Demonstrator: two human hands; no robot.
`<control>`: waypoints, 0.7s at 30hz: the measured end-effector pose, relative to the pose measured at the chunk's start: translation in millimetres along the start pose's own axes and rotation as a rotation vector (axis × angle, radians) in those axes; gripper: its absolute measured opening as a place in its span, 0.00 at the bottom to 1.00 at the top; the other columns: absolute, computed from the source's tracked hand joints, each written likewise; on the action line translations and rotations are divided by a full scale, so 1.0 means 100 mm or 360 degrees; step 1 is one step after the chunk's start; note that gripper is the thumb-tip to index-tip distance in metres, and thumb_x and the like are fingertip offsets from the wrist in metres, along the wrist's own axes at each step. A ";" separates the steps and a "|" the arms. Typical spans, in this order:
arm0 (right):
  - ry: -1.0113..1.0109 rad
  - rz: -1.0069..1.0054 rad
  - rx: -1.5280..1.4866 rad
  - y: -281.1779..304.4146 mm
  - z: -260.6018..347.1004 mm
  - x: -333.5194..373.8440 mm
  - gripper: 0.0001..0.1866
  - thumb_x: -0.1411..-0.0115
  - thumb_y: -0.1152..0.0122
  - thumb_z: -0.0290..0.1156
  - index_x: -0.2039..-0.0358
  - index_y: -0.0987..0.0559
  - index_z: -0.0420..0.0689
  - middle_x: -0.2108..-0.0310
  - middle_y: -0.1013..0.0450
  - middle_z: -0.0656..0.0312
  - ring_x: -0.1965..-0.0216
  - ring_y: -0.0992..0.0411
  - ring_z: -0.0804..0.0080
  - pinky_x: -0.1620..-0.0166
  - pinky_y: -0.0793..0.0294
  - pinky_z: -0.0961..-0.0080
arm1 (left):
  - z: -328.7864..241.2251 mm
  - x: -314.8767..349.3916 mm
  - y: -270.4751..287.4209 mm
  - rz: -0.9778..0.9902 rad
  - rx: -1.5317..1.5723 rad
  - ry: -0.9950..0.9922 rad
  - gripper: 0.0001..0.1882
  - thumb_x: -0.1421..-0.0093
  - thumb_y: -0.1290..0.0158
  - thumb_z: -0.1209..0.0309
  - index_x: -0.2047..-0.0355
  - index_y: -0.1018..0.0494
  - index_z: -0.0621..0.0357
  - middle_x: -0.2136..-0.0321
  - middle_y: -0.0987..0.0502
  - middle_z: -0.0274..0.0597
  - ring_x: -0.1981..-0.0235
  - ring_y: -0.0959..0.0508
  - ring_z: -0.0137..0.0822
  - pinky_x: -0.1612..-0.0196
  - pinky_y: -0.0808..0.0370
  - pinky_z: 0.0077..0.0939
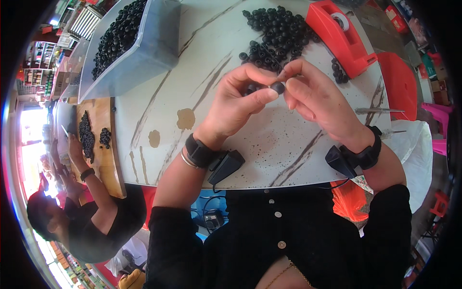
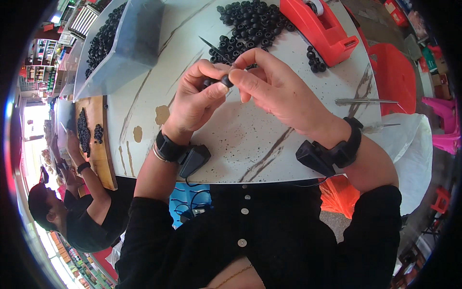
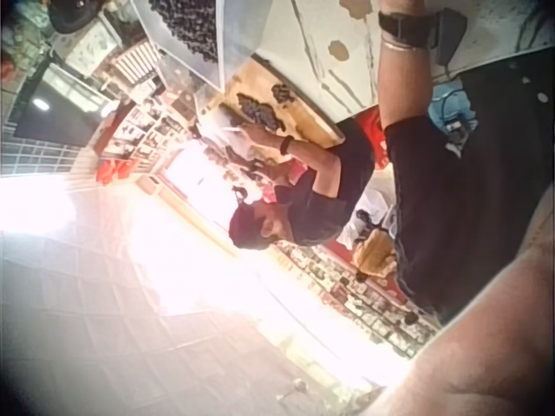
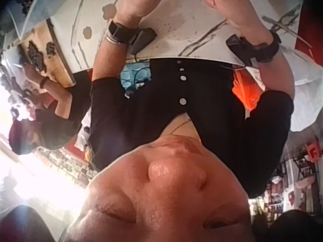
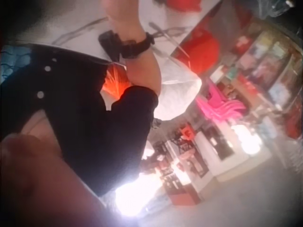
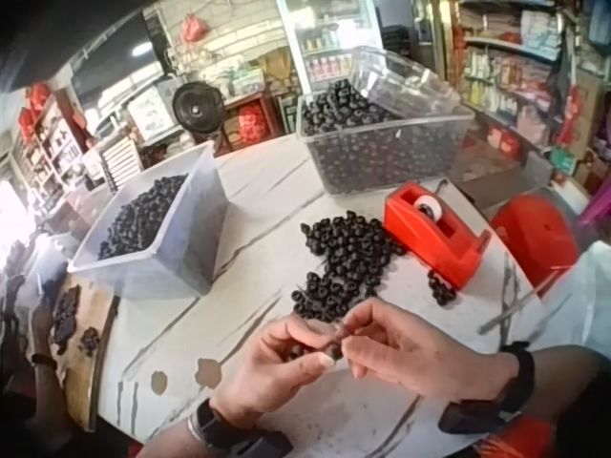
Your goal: Trimming stems from bunches of black grapes using a small knife at a workstation.
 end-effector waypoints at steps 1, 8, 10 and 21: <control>-0.0010 -0.0012 0.0064 0.00 -0.01 0.00 0.11 0.40 0.52 0.36 0.60 0.35 0.44 0.78 0.37 0.69 0.84 0.48 0.92 0.82 0.52 0.94 | 0.01 0.00 -0.01 0.0009 -0.0102 -0.0014 0.07 0.49 0.46 0.80 0.69 0.30 0.57 0.68 0.26 0.33 0.79 0.36 0.15 0.81 0.41 0.09; -0.0028 0.0040 0.0013 0.02 0.00 0.01 0.14 0.43 0.47 0.36 0.60 0.36 0.44 0.77 0.36 0.69 0.84 0.48 0.93 0.83 0.52 0.95 | -0.01 0.01 -0.07 -0.0018 -0.0102 0.0022 0.07 0.49 0.45 0.79 0.70 0.30 0.57 0.69 0.26 0.32 0.79 0.35 0.15 0.80 0.41 0.09; -0.0046 0.0082 -0.0029 0.03 0.01 0.01 0.14 0.43 0.47 0.34 0.59 0.36 0.44 0.76 0.36 0.69 0.84 0.48 0.93 0.83 0.52 0.95 | -0.01 0.01 -0.05 0.0042 0.0054 0.0074 0.07 0.49 0.45 0.79 0.69 0.30 0.57 0.70 0.26 0.32 0.79 0.36 0.15 0.81 0.42 0.08; -0.0067 0.0001 -0.0129 -0.01 0.07 -0.01 0.13 0.43 0.51 0.28 0.57 0.36 0.43 0.75 0.36 0.69 0.85 0.49 0.92 0.83 0.52 0.93 | -0.28 0.03 0.06 0.0061 0.0056 0.0009 0.06 0.48 0.47 0.78 0.70 0.31 0.58 0.67 0.29 0.37 0.84 0.41 0.15 0.84 0.48 0.09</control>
Point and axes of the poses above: each hand's wrist, its own x-axis away from the middle knuckle, its own y-axis out of the back of the hand, z = x × y, the point moved 2 cm from there along -x, towards the middle knuckle
